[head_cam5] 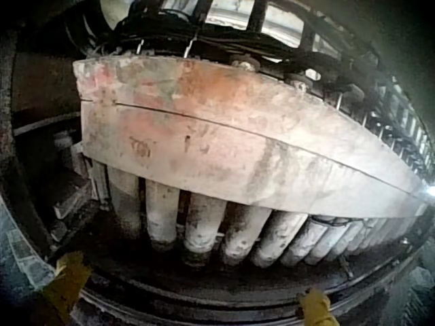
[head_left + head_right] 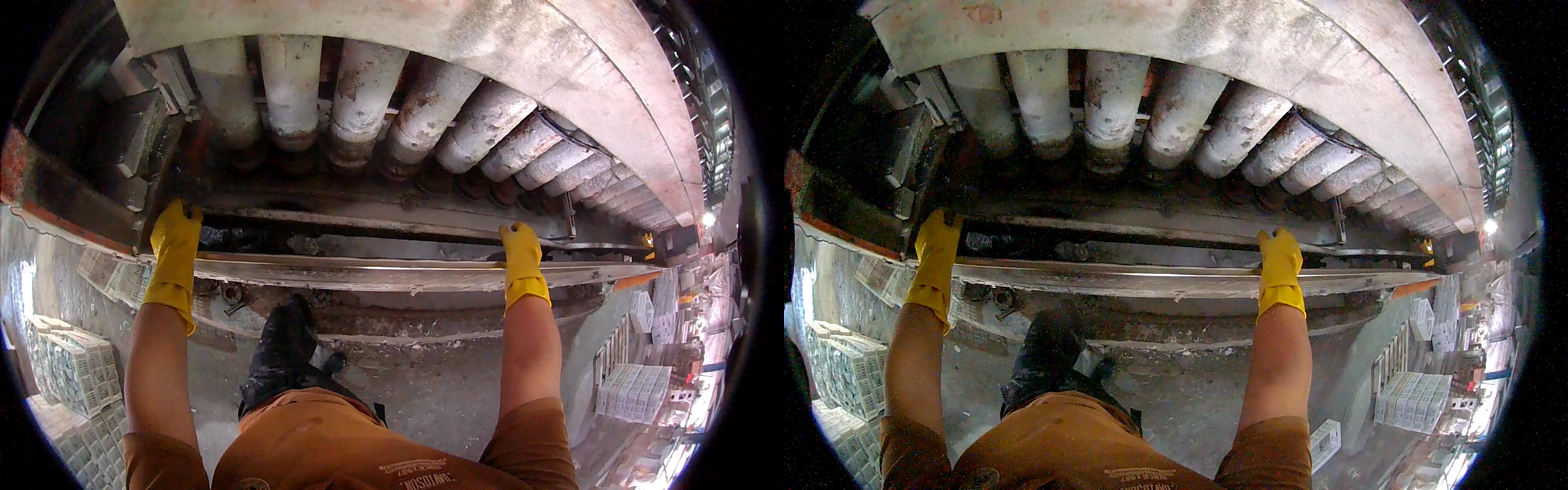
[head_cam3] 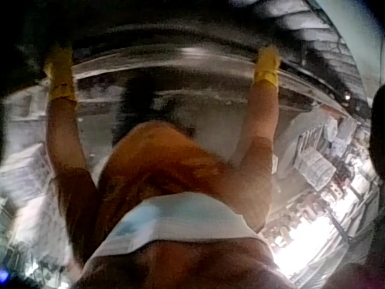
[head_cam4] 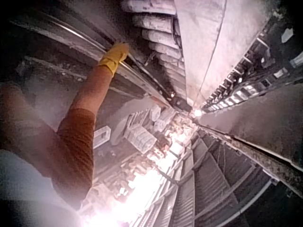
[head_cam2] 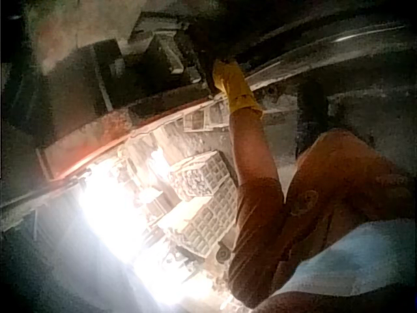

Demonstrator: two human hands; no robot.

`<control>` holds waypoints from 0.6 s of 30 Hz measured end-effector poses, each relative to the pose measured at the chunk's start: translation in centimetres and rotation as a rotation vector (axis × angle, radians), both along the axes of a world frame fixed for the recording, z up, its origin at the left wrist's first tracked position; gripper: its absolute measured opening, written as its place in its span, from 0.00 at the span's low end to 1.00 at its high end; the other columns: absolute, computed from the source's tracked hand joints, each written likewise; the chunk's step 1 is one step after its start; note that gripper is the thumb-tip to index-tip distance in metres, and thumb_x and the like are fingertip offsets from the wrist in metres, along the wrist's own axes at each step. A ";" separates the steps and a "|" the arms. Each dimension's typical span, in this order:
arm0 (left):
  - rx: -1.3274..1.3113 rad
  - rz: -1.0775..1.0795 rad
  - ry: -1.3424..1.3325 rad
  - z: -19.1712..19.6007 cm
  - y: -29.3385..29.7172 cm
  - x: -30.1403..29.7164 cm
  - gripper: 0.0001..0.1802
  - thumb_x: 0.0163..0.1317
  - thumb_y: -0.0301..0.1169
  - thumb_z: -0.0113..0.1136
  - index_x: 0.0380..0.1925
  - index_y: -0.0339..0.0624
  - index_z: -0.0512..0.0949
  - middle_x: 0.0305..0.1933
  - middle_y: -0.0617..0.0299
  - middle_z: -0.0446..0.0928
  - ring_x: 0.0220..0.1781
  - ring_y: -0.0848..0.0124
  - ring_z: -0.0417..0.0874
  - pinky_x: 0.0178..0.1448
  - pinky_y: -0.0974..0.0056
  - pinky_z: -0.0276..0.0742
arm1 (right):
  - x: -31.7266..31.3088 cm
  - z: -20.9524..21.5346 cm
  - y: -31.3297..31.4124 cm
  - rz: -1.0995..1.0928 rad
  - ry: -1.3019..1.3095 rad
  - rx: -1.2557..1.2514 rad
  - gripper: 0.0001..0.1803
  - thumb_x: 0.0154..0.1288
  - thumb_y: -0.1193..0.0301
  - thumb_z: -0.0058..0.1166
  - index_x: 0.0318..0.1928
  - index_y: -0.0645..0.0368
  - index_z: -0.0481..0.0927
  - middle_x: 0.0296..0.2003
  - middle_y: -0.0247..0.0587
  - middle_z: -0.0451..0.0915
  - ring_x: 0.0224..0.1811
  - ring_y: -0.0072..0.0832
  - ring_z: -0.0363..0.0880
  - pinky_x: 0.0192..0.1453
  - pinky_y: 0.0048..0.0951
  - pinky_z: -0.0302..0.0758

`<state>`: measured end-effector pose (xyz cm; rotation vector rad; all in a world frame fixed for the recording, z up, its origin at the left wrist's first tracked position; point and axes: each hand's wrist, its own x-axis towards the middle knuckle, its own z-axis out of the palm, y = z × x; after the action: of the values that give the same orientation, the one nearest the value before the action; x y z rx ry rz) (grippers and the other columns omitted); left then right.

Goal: The person operates a conveyor belt system in a factory, placing white rectangular blocks onto the moving belt and adjusting the belt's position. The person wears yellow gloves and uses a metal bar to manipulate the blocks and the belt.

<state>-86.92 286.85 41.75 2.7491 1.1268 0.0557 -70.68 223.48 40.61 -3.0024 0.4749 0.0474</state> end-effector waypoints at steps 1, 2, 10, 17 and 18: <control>0.002 -0.007 -0.010 0.1 -0.1 -0.1 0.27 0.67 0.52 0.58 0.56 0.46 0.81 0.58 0.49 0.84 0.60 0.46 0.84 0.62 0.47 0.78 | -0.1 0.0 0.0 -0.011 0.003 0.001 0.32 0.67 0.46 0.55 0.58 0.60 0.83 0.59 0.54 0.82 0.62 0.51 0.80 0.66 0.47 0.75; 0.005 -0.009 -0.018 0.1 -0.3 -0.3 0.26 0.67 0.52 0.58 0.56 0.46 0.81 0.58 0.49 0.84 0.60 0.46 0.84 0.62 0.47 0.78 | -0.3 -0.1 -0.1 -0.021 -0.006 0.005 0.32 0.67 0.46 0.55 0.59 0.59 0.82 0.59 0.54 0.82 0.62 0.51 0.80 0.66 0.47 0.74; 0.005 0.007 0.017 -0.7 -1.3 -4.1 0.26 0.69 0.52 0.58 0.58 0.47 0.81 0.61 0.51 0.83 0.63 0.49 0.82 0.66 0.49 0.77 | -4.3 -0.7 -1.2 -0.074 0.060 -0.002 0.33 0.68 0.46 0.56 0.63 0.58 0.80 0.61 0.54 0.81 0.65 0.49 0.79 0.68 0.46 0.74; -0.059 0.009 0.030 -1.5 -1.1 -6.8 0.27 0.69 0.51 0.60 0.60 0.46 0.79 0.62 0.51 0.82 0.64 0.50 0.82 0.65 0.50 0.77 | -7.6 -0.6 -1.4 -0.157 0.062 0.109 0.34 0.68 0.47 0.57 0.65 0.58 0.79 0.61 0.54 0.81 0.65 0.50 0.78 0.68 0.43 0.73; -0.067 0.007 0.027 -1.6 -1.1 -7.2 0.27 0.69 0.51 0.60 0.60 0.46 0.79 0.62 0.51 0.82 0.64 0.50 0.82 0.65 0.50 0.77 | -7.9 -0.8 -1.6 -0.178 0.057 0.132 0.34 0.68 0.48 0.57 0.65 0.58 0.79 0.62 0.54 0.81 0.65 0.50 0.78 0.68 0.43 0.73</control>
<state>-94.07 285.78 40.10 2.6945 1.1240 -0.0183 -78.62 221.90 39.82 -2.8238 0.7136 0.1446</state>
